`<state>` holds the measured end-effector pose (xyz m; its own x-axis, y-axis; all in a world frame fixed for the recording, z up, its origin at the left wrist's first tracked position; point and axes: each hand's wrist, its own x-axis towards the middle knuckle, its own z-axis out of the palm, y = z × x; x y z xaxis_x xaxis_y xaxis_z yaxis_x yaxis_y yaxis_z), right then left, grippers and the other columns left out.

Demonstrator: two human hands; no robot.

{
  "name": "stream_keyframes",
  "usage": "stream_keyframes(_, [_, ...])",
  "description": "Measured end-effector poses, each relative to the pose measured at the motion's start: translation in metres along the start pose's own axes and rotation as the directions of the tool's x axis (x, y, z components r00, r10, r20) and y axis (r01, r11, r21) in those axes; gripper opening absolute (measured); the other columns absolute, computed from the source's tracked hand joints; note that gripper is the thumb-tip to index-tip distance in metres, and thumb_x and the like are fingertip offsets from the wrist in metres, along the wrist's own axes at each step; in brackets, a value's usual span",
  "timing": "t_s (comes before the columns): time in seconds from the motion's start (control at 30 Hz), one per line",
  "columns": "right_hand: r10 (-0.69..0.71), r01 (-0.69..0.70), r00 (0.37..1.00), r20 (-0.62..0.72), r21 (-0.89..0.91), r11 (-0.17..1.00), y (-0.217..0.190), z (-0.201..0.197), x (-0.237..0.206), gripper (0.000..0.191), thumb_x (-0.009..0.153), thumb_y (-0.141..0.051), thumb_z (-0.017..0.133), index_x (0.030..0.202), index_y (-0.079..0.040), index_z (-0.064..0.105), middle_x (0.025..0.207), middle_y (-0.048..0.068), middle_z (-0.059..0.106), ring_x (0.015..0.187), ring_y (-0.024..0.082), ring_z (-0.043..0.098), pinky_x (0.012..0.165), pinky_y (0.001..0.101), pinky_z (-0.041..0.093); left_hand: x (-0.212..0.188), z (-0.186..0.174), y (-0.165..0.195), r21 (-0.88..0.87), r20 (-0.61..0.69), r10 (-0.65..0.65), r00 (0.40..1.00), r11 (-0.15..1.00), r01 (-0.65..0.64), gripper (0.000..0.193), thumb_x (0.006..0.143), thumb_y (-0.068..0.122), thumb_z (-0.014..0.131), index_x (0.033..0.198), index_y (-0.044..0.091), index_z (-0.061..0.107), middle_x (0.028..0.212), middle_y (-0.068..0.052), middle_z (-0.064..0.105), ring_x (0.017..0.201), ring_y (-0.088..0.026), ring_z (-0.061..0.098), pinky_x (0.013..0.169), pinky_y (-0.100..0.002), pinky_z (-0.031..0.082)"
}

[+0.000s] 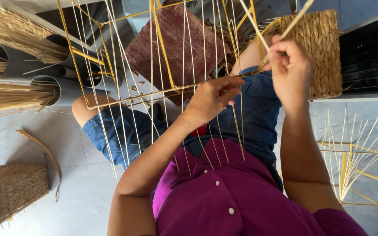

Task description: The person sits on the floor with a wooden frame holding radiating thin rattan strips and weaves flat rattan strands over and under the strips, working along the frame edge to build up a woven band. They bend, twist, and tuck the strands by hand, tightening each pass as the woven section grows.

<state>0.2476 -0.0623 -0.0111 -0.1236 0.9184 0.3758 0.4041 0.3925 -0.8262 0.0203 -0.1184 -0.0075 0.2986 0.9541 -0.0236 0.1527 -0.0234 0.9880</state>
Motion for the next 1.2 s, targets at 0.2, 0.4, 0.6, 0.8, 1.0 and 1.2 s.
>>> stream_keyframes(0.2, [0.159, -0.159, 0.987, 0.001, 0.067, 0.985, -0.003, -0.030, 0.022, 0.004, 0.118, 0.005, 0.067, 0.117, 0.002, 0.066, 0.133, 0.011, 0.069, 0.088, 0.013, 0.075, 0.059, 0.0195, 0.052, -0.011, -0.001, -0.010, 0.018, -0.046, 0.034, 0.998, 0.999, -0.033, 0.023, 0.098, 0.010, 0.071, 0.121, 0.005, 0.071, 0.095, -0.006, 0.079, 0.073, -0.009, 0.075, 0.065, -0.024, 0.062])
stream_keyframes(0.4, [-0.068, 0.053, 0.989, -0.132, -0.114, 0.992, -0.031, -0.061, -0.004, 0.013, 0.107, 0.012, 0.062, 0.118, 0.004, 0.064, 0.143, 0.013, 0.056, 0.099, 0.016, 0.063, 0.074, 0.0251, 0.059, -0.021, 0.001, -0.019, -0.107, -0.060, -0.072, 0.996, 0.992, 0.065, 0.027, 0.098, 0.008, 0.069, 0.125, 0.005, 0.069, 0.103, -0.006, 0.079, 0.077, -0.008, 0.076, 0.066, -0.021, 0.063])
stream_keyframes(0.6, [-0.258, 0.148, 0.950, -0.176, -0.474, 0.868, -0.075, -0.073, -0.055, 0.009, 0.106, 0.009, 0.067, 0.113, 0.003, 0.068, 0.156, 0.017, 0.047, 0.140, 0.031, 0.048, 0.111, 0.0400, 0.045, -0.018, 0.014, 0.009, -0.157, 0.103, -0.035, 0.994, 0.986, 0.050, 0.034, 0.103, 0.016, 0.062, 0.135, 0.008, 0.065, 0.117, -0.006, 0.078, 0.083, -0.006, 0.078, 0.055, -0.021, 0.061])
stream_keyframes(0.8, [-0.148, 0.104, 0.988, -0.042, -0.529, 0.842, -0.103, -0.067, -0.080, 0.010, 0.102, -0.005, 0.079, 0.106, -0.001, 0.070, 0.166, 0.027, 0.038, 0.156, 0.043, 0.028, 0.131, 0.0521, 0.022, 0.001, 0.032, 0.048, -0.616, 0.123, 0.224, 0.967, 0.781, -0.102, 0.055, 0.103, 0.019, 0.065, 0.152, 0.009, 0.044, 0.143, -0.011, 0.062, 0.086, -0.011, 0.074, 0.058, -0.020, 0.054])
stream_keyframes(1.0, [0.094, -0.069, 0.995, 0.026, -0.487, 0.871, -0.076, -0.095, -0.085, 0.012, 0.096, -0.010, 0.074, 0.104, -0.005, 0.066, 0.150, 0.018, 0.057, 0.150, 0.039, 0.046, 0.130, 0.0502, 0.030, 0.020, -0.009, 0.056, -0.681, -0.163, 0.243, 0.956, 0.673, -0.288, 0.026, 0.121, 0.020, 0.054, 0.138, 0.002, 0.062, 0.118, -0.014, 0.077, 0.085, -0.013, 0.075, 0.069, -0.022, 0.059])
stream_keyframes(1.2, [0.552, -0.570, 0.817, -0.169, -0.393, 0.722, 0.002, -0.173, -0.116, 0.011, 0.111, -0.017, 0.069, 0.110, -0.005, 0.069, 0.113, 0.012, 0.073, 0.101, 0.020, 0.060, 0.084, 0.0383, 0.045, -0.013, -0.111, 0.040, -0.471, -0.639, 0.233, 0.733, 0.635, -0.613, 0.022, 0.122, 0.020, 0.055, 0.132, 0.002, 0.062, 0.111, -0.014, 0.076, 0.084, -0.016, 0.072, 0.071, -0.026, 0.057])
